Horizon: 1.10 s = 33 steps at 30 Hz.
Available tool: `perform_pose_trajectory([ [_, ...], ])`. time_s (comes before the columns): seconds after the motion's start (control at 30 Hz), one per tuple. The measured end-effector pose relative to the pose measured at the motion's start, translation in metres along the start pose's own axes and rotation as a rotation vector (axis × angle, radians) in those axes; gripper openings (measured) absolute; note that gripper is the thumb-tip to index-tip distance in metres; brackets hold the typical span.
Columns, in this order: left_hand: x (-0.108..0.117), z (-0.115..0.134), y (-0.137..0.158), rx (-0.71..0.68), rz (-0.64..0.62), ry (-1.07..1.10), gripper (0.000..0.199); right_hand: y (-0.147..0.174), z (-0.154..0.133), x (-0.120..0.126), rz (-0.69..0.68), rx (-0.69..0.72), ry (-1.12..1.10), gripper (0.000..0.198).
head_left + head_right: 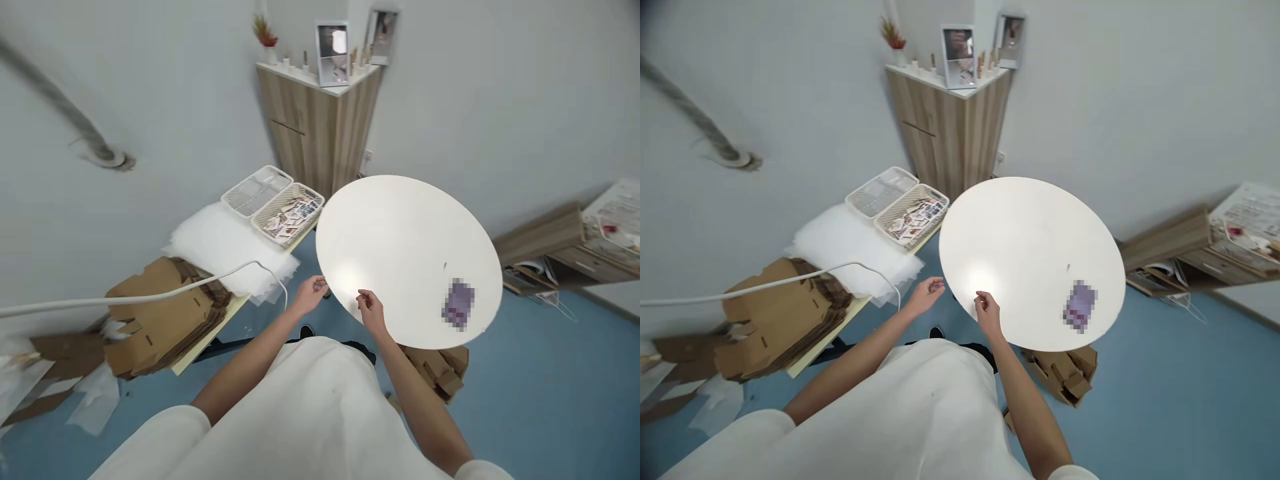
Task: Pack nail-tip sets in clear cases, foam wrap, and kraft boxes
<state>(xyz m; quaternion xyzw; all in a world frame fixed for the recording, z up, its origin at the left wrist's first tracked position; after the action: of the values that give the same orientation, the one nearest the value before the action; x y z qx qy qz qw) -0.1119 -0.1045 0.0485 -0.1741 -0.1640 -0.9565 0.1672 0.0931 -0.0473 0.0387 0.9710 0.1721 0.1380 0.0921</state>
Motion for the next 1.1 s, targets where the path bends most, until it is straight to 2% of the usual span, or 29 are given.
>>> perform_pose_trajectory([
  [0.1,0.043,-0.028,0.005,0.052,0.076,0.023,0.035,-0.018,-0.018,-0.045,-0.101,0.005,0.036,0.037],
  [0.23,0.086,-0.055,0.012,0.118,0.153,0.06,0.036,-0.043,-0.037,-0.092,-0.238,0.012,0.107,0.035],
  [0.4,0.118,-0.079,0.009,0.201,0.224,0.063,0.036,-0.074,-0.056,-0.136,-0.364,0.028,0.145,0.034],
  [0.5,0.13,-0.082,-0.003,0.203,0.224,0.049,0.038,-0.099,-0.067,-0.156,-0.411,0.055,0.178,0.033],
  [0.67,0.157,-0.067,-0.043,0.188,0.223,-0.037,0.039,-0.153,-0.085,-0.193,-0.422,0.155,0.301,0.033],
  [0.83,0.179,-0.047,-0.1,0.196,0.192,-0.187,0.039,-0.201,-0.103,-0.239,-0.542,0.311,0.527,0.032],
  [0.93,0.183,-0.043,-0.133,0.192,0.172,-0.274,0.04,-0.225,-0.105,-0.261,-0.597,0.34,0.608,0.036],
  [1.1,0.173,-0.048,-0.18,0.142,0.08,-0.399,0.031,-0.258,-0.097,-0.287,-0.607,0.384,0.689,0.039],
])
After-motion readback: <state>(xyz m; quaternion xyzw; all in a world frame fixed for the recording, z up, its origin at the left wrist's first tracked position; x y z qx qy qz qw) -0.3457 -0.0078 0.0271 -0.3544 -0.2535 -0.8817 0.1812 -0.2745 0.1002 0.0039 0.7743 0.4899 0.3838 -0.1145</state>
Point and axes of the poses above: each hand's wrist, its own y-axis away from the middle knuckle, its own x-axis out of the back of the hand, z = x × y, the point moved 5 cm from there along -y, towards the middle knuckle, and after that the axes turned 1 degree about -x, right-handed, at the moved point
